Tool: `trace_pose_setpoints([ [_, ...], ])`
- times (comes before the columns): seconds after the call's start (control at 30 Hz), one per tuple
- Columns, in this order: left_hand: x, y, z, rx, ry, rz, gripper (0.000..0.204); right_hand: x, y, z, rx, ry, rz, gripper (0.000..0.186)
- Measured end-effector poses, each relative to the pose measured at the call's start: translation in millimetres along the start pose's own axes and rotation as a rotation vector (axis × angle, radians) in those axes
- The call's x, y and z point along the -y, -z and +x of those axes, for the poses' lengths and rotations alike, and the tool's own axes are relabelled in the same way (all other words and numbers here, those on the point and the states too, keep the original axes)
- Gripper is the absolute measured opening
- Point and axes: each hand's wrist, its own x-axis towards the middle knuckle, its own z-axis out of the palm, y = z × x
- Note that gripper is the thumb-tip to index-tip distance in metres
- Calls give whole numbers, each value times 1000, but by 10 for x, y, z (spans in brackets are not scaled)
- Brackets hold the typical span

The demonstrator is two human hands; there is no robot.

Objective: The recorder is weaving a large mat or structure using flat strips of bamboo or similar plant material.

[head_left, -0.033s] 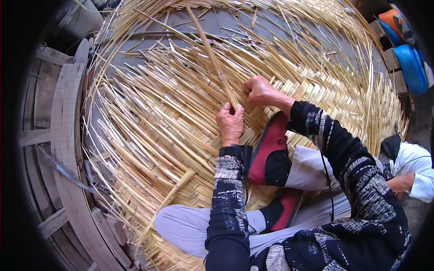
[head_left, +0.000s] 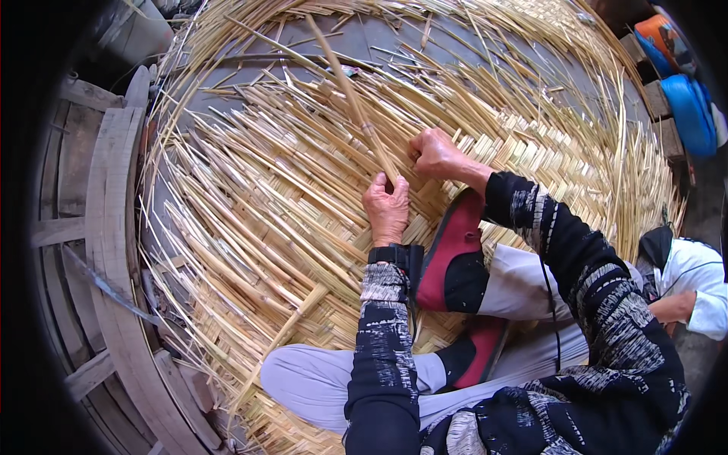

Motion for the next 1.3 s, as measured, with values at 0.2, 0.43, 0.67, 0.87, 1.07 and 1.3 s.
trace_pose_setpoints([
  [0.2, 13, -33, 39, -7, 25, -6, 10, 0, -4, -26, -56, 1, -14, 13],
  [0.43, -23, -53, 13, -68, -20, -33, 11, -32, -89, -51, -118, -68, 62, 11],
  [0.67, 28, -35, 35, -41, -24, 84, 12, -102, -112, -113, -142, -63, 138, 6],
  [0.87, 44, -31, -2, -33, -60, 158, 14, -164, -91, -122, -70, 35, 235, 5],
  [1.07, -46, -60, -6, -3, -181, 614, 18, -138, -86, -145, -9, 64, 263, 9],
  [1.3, -96, -132, -13, 25, -268, 681, 19, -137, -22, -171, -41, 67, 185, 11],
])
